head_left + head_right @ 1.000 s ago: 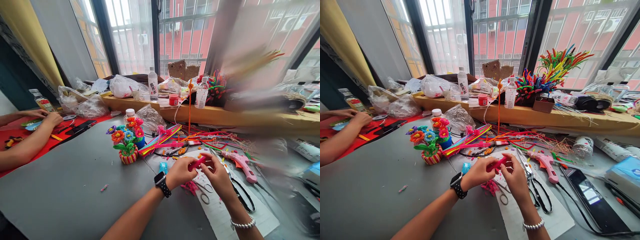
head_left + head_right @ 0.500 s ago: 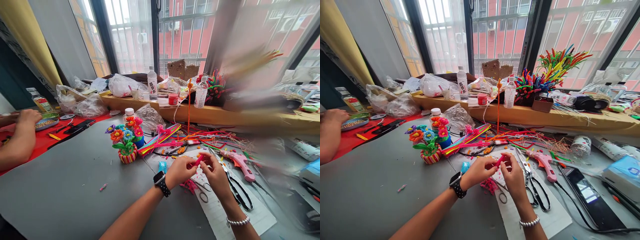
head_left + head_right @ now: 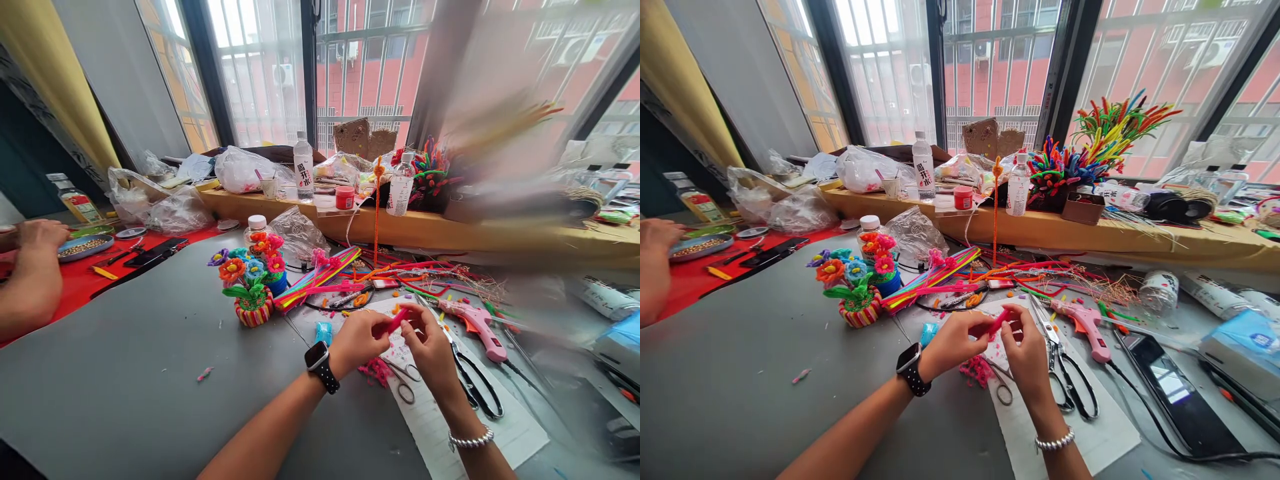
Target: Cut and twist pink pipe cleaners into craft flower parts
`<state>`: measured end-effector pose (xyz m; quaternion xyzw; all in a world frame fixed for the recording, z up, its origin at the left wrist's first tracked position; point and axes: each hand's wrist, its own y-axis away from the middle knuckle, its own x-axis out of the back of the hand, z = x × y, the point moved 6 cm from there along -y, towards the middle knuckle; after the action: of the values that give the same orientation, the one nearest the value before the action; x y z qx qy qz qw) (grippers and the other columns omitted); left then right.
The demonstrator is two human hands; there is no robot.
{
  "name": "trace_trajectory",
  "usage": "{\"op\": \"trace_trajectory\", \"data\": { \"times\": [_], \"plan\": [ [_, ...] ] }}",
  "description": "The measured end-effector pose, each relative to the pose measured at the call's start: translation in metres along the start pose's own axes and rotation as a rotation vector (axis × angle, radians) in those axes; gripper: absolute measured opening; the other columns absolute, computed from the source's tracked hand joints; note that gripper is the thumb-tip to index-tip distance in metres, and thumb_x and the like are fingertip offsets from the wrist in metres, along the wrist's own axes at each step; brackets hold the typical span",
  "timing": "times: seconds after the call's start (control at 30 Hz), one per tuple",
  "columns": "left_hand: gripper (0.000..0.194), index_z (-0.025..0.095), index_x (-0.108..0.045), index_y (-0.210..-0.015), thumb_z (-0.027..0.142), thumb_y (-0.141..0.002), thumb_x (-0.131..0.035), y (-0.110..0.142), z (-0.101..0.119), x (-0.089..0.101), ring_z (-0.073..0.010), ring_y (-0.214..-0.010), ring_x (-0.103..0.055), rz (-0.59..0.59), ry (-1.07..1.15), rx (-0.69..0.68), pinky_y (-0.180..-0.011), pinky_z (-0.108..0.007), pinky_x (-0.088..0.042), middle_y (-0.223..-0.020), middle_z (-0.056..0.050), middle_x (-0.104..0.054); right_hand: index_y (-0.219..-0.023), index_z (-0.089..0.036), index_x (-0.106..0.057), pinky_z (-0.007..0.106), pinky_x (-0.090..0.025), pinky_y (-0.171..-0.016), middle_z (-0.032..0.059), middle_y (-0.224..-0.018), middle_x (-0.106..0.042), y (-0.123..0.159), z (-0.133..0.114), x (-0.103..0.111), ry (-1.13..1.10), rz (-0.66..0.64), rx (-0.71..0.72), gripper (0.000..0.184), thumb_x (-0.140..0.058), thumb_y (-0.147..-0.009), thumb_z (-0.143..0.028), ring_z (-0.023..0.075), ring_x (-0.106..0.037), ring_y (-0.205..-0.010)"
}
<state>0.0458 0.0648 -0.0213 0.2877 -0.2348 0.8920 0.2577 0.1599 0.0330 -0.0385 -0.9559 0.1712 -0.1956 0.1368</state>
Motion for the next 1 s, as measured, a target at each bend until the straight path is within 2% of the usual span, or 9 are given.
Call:
{"op": "trace_trajectory", "data": {
  "times": [0.23,0.33,0.63,0.8,1.0],
  "plan": [
    [0.014,0.014,-0.058,-0.065,0.012,-0.066,-0.044,0.0009,0.0037,-0.0005,-0.0075,-0.052,-0.04,0.035,-0.098,-0.029,-0.051,-0.018,-0.031,-0.057,0.001,-0.052,-0.097,-0.018,-0.049,0.028,-0.047,-0.059,0.0075,-0.092,-0.058,0.0025,-0.0034,-0.0009,0.017,0.028,0.013,0.022,-0.044,-0.079,-0.027,0.0172,-0.056,-0.071],
    [0.013,0.014,-0.055,-0.061,0.013,-0.067,-0.044,0.0013,0.0031,-0.0012,-0.0068,-0.049,-0.036,0.046,-0.114,-0.019,-0.049,-0.018,-0.029,-0.054,0.002,-0.049,-0.1,-0.018,-0.048,0.028,-0.047,-0.058,0.0065,-0.086,-0.058,0.0042,-0.0063,-0.0019,-0.008,0.025,0.001,0.023,-0.043,-0.08,-0.027,0.017,-0.056,-0.068],
    [0.015,0.015,-0.054,-0.061,0.016,-0.07,-0.042,0.0029,-0.0016,-0.006,-0.0072,-0.048,-0.036,0.043,-0.197,0.01,-0.047,-0.019,-0.025,-0.053,0.002,-0.05,-0.1,-0.018,-0.047,0.029,-0.048,-0.059,0.0066,-0.085,-0.059,0.0023,0.0009,-0.0057,-0.077,0.014,0.004,0.024,-0.044,-0.078,-0.028,0.0163,-0.057,-0.067],
    [0.014,0.015,-0.055,-0.065,0.019,-0.071,-0.043,0.0026,-0.0026,-0.0036,-0.0092,-0.054,-0.043,0.062,-0.261,0.03,-0.051,-0.02,-0.029,-0.062,-0.001,-0.056,-0.1,-0.017,-0.047,0.026,-0.045,-0.051,0.0043,-0.078,-0.057,0.0034,-0.0021,-0.0064,-0.022,0.009,0.004,0.024,-0.04,-0.079,-0.025,0.0148,-0.054,-0.06],
    [0.015,0.017,-0.056,-0.067,0.024,-0.072,-0.043,0.0036,-0.0028,-0.0003,-0.0102,-0.057,-0.046,0.072,-0.307,0.05,-0.053,-0.021,-0.031,-0.065,-0.001,-0.056,-0.1,-0.018,-0.047,0.025,-0.044,-0.051,0.0023,-0.075,-0.055,0.0041,-0.0056,-0.005,-0.007,0.005,0.006,0.022,-0.04,-0.08,-0.023,0.0139,-0.052,-0.058]
  ]
}}
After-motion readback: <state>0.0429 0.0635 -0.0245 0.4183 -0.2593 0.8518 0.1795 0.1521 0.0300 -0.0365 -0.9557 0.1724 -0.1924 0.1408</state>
